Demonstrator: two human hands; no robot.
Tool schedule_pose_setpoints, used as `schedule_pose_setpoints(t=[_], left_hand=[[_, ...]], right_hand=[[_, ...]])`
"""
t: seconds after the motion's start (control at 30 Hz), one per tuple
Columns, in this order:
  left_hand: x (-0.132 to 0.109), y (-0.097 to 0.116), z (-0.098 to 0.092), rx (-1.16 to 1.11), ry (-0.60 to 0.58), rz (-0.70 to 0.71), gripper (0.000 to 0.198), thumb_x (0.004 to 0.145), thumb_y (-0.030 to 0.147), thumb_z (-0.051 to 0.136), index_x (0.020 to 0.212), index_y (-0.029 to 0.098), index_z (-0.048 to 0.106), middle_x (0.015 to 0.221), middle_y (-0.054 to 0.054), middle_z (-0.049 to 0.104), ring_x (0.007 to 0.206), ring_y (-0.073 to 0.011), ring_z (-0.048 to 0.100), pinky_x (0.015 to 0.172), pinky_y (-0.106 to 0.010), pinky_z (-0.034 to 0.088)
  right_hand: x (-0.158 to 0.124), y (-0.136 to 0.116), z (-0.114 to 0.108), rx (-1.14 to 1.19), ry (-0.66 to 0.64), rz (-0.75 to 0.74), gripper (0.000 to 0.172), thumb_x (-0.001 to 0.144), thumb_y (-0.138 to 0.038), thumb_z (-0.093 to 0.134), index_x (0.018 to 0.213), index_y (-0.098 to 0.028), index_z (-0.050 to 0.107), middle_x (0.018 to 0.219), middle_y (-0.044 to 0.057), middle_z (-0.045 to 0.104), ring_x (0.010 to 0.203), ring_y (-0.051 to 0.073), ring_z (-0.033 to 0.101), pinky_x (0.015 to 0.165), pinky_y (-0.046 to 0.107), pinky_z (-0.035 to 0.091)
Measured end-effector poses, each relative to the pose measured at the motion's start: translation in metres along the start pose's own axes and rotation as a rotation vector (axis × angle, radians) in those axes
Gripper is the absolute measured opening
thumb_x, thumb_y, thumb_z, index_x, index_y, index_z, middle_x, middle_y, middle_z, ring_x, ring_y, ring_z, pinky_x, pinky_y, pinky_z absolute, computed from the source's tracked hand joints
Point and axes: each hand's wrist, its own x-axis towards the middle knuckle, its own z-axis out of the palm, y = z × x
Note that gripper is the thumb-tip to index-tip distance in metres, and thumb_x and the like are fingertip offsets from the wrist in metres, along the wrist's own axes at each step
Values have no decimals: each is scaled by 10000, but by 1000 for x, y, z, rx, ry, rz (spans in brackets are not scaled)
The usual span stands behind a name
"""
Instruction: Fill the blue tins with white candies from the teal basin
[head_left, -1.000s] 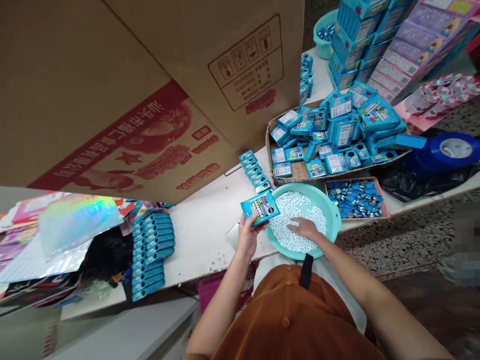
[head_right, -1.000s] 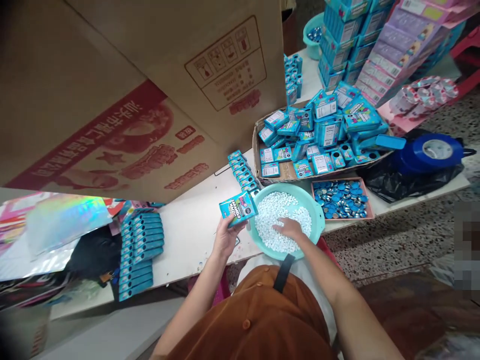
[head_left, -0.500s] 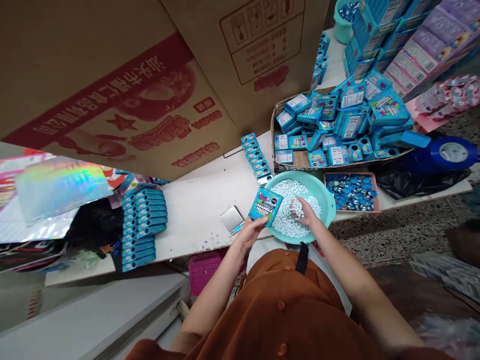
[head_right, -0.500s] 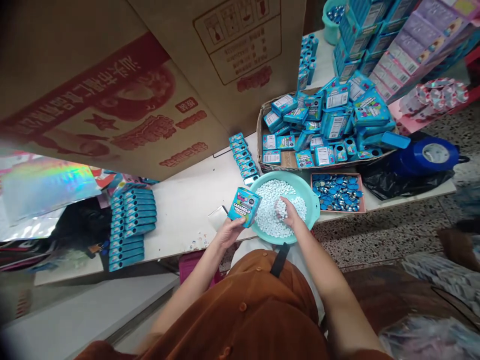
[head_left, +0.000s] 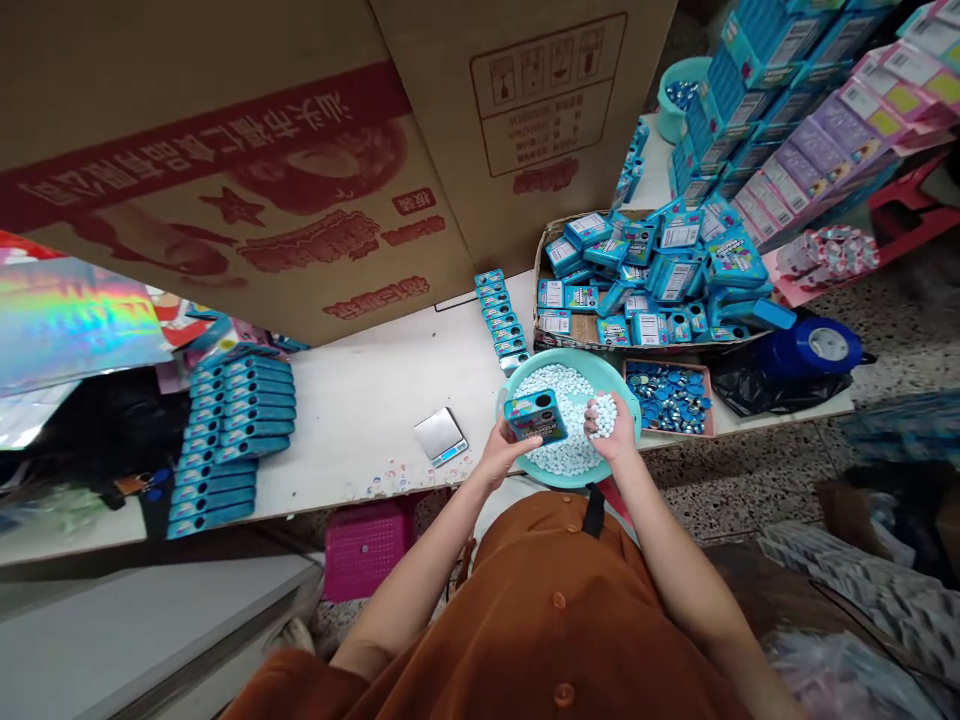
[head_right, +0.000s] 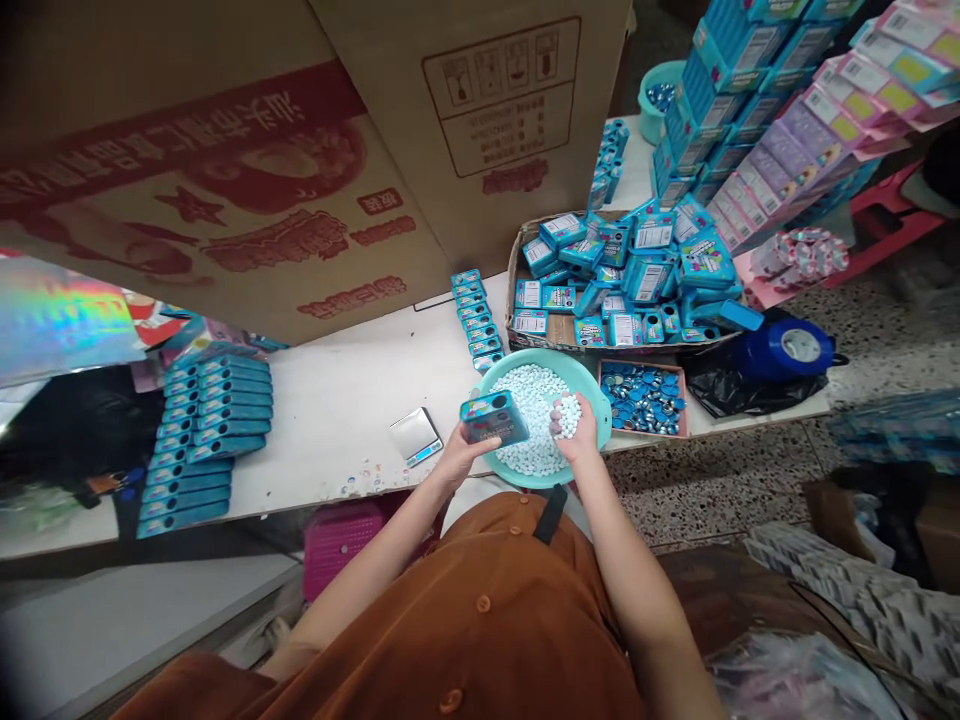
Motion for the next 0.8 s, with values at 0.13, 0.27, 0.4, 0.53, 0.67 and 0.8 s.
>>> schedule_pose_setpoints(t=[0.13, 0.27, 0.4, 0.53, 0.67, 0.8], left_hand=[[-4, -3, 5, 291, 64, 162, 567, 587, 302, 781, 1100, 176, 574, 1077, -84, 642, 1005, -236, 603, 926, -385, 454], [-6, 2, 13, 462, 51, 245, 417, 631, 268, 728, 1031, 206, 628, 1085, -69, 649, 1045, -247, 586, 954, -385, 430], [-5, 5, 19, 495, -21, 280, 392, 658, 227, 693, 1047, 228, 639, 1101, -70, 654, 1061, -253, 582, 982, -405, 409], [-4, 2, 20, 563, -35, 364, 407, 686, 212, 672, 1089, 242, 623, 1115, -70, 653, 1057, -247, 591, 967, -405, 429], [-2, 3, 19, 655, -74, 465, 446, 719, 161, 629, 1155, 247, 588, 1153, -76, 639, 1079, -232, 589, 964, -391, 440], [0, 10, 16, 656, -105, 488, 484, 700, 116, 610, 1162, 259, 590, 1152, -66, 643, 1082, -233, 592, 971, -395, 441]], right_hand=[[-7, -14, 21, 16, 2, -61, 149, 806, -368, 489, 819, -223, 460, 627, -61, 539, 456, 60, 484, 366, 147, 328], [-14, -23, 42, 84, -16, -86, 159, 836, -376, 440, 793, -226, 474, 638, -55, 537, 458, 56, 473, 373, 151, 320], [-19, -23, 55, 59, -30, -121, 167, 837, -381, 448, 788, -225, 481, 641, -53, 537, 462, 55, 469, 374, 150, 315], [-23, -19, 65, -63, 32, -190, 200, 805, -414, 505, 787, -216, 487, 614, -55, 526, 448, 62, 460, 369, 163, 322], [-28, -13, 77, -138, 92, -352, 231, 779, -435, 537, 783, -207, 504, 613, -46, 544, 495, 79, 509, 432, 188, 391], [-32, -5, 86, -174, 73, -454, 237, 772, -436, 538, 733, -207, 497, 632, -40, 546, 556, 87, 542, 522, 211, 442]])
